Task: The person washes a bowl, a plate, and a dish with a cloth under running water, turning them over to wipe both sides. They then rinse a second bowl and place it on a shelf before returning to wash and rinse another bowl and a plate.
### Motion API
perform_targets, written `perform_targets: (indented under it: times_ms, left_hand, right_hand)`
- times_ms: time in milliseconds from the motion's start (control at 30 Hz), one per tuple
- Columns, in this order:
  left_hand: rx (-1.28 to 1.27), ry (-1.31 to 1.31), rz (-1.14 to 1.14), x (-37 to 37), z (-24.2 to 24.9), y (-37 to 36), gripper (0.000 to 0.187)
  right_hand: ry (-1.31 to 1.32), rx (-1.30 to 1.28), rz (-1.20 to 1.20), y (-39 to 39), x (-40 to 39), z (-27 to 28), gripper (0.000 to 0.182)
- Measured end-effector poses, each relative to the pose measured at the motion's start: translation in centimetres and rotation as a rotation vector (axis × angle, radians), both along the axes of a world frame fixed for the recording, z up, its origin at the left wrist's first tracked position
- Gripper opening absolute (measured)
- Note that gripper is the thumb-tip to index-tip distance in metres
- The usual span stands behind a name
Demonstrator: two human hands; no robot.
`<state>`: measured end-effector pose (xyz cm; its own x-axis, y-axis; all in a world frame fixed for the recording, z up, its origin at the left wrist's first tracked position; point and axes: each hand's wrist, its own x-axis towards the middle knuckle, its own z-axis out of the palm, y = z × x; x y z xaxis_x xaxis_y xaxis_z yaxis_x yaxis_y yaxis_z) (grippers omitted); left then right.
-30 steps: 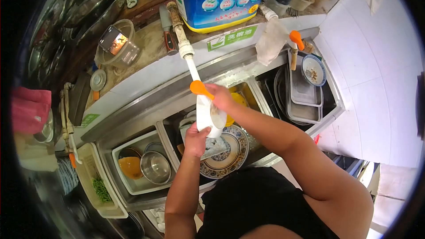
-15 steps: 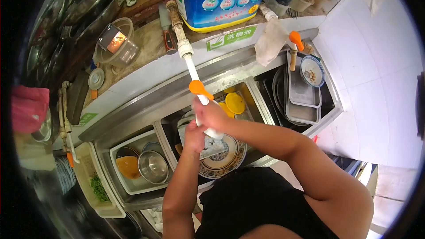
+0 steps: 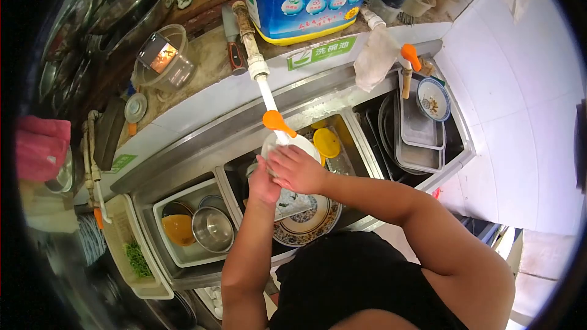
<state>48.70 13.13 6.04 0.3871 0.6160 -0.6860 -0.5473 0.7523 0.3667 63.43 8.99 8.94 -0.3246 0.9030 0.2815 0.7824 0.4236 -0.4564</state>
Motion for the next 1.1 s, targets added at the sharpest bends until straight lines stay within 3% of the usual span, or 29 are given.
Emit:
perform_targets:
  times_ms: [33,200,267,333,367,433,467,533,567,600,667,733,767,800,833,867,933,967,1000,1067,1100]
  left_hand:
    - [0.015,-0.067,-0.007,-0.2,0.3,0.2,0.048]
    - [0.004,-0.046,0.094,-1.8,-0.4,0.4,0.046]
    - [-0.057,-0.165,0.163,-2.7,-1.9,0.0,0.045]
    - [-0.056,-0.184,0.145,-2.9,-1.4,-0.5,0.044]
    - [-0.056,-0.203,0.128,-2.9,-1.0,-0.7,0.043]
    - [0.013,-0.182,0.088,-2.5,0.0,-1.0,0.043]
    - [0.079,-0.16,0.052,-2.3,0.2,-1.2,0.042]
    - [0.104,-0.113,0.033,-2.0,0.1,-1.5,0.042]
    - [0.132,-0.067,0.015,-1.7,0.0,-1.6,0.041]
    - [0.134,-0.069,0.01,-1.2,0.0,-1.8,0.041]
    - [0.161,-0.211,0.046,-0.3,0.0,-2.2,0.039]
    - [0.158,-0.18,0.029,-0.1,-0.7,-2.3,0.037]
    - [0.15,-0.148,0.013,-0.2,-1.4,-2.5,0.035]
    - [0.202,-0.284,0.007,-0.9,-3.5,-3.0,0.035]
    - [0.135,-0.209,0.03,-0.3,-2.0,-3.2,0.035]
    - [0.069,-0.133,0.053,0.3,-0.5,-3.5,0.034]
    - [0.096,-0.103,-0.007,-0.1,0.4,-3.8,0.033]
    - [0.123,-0.076,-0.067,-0.2,0.7,-3.9,0.033]
    - [0.123,-0.077,-0.067,-0.3,1.3,-4.0,0.033]
    - [0.131,-0.054,0.031,-0.9,2.3,-3.9,0.037]
    - [0.148,-0.085,0.063,-1.1,1.7,-3.8,0.035]
  right_hand:
    - [-0.053,0.243,0.105,-1.0,0.5,0.0,0.03]
    - [-0.173,0.245,0.292,-3.3,6.2,-1.5,0.041]
    - [0.054,0.129,0.134,-2.8,7.8,-1.7,0.037]
    - [0.252,-0.142,-0.268,-2.1,8.8,-3.6,0.035]
    - [0.252,-0.141,-0.27,-1.8,9.3,-4.5,0.035]
    - [0.82,-0.445,-0.737,-0.9,10.1,-4.3,0.025]
    - [0.819,-0.445,-0.738,-0.4,10.2,-4.4,0.025]
    - [1.761,-0.495,-0.727,1.0,8.5,-1.3,0.024]
    - [1.848,-0.513,-0.681,1.5,8.1,-2.7,0.036]
    - [1.848,-0.507,-0.683,1.4,7.2,-2.7,0.036]
    - [0.509,-0.259,-0.573,0.3,4.4,-2.8,0.047]
    - [0.207,-0.086,-0.413,-0.3,1.7,-1.9,0.05]
    - [0.268,-0.116,-0.301,-0.2,0.6,-1.4,0.048]
    - [0.327,-0.144,-0.189,0.0,-0.3,-0.5,0.046]
    - [0.293,0.088,-0.13,0.8,-0.6,0.4,0.036]
    - [0.294,0.088,-0.13,1.9,-0.2,0.5,0.036]
    - [0.415,-0.381,-0.244,3.9,0.8,0.3,0.029]
    - [0.349,-0.203,-0.404,4.5,1.0,-0.6,0.031]
    - [0.348,-0.203,-0.405,4.9,2.0,-1.5,0.031]
    - [0.261,-0.315,-0.514,5.3,4.4,-2.7,0.033]
    - [0.186,-0.497,-0.512,5.2,4.4,-2.6,0.033]
